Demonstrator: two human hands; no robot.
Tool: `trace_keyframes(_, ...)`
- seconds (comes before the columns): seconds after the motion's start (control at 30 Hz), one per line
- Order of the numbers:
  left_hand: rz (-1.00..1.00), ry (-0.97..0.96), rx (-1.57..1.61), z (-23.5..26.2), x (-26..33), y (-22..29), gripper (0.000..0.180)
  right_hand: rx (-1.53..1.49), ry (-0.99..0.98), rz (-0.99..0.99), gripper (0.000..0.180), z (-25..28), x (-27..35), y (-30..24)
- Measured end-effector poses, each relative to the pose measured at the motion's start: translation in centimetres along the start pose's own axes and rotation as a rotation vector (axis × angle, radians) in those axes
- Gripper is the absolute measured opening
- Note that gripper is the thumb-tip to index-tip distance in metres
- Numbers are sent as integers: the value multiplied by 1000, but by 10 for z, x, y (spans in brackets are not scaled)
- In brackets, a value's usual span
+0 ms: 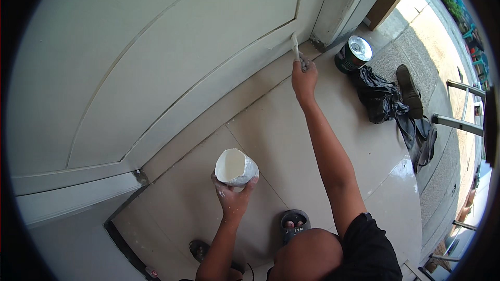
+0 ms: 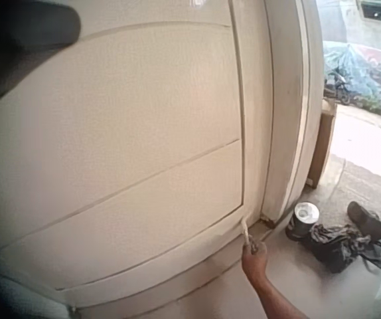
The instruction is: The person paints the bottom of a white door using a paintbrush dipped into white paint from a small container.
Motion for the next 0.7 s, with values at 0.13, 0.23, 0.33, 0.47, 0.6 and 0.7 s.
trace_keyframes(0.13, 57, 39, -12, 30, 30, -11, 91, 38, -11, 85, 35, -17, 48, -6)
trace_keyframes(0.23, 75, 68, 3, 40, 36, -7, 93, -5, -174, 20, 34, -30, 96, -15)
trace_keyframes(0.33, 74, 80, 15, 43, 37, 1, 93, 59, -322, 88, 32, -38, 138, -19)
trace_keyframes(0.47, 39, 80, 13, 52, 42, 4, 94, 114, -542, 74, 30, -44, 150, -22)
trace_keyframes(0.6, 15, 67, 30, 57, 47, 14, 93, 203, -689, 136, 33, -22, 66, -27)
trace_keyframes(0.7, 33, 47, 8, 68, 56, 12, 93, 305, -546, 124, 35, 9, -21, -36)
Point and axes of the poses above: each hand's wrist, its own x-axis away from the middle knuckle, its own z-axis out of the back of the hand, y = z × x, the point moved 5 cm from there along -x, towards the middle knuckle, and after that the axes turned 11 degrees about -z, right-handed, at the moved point
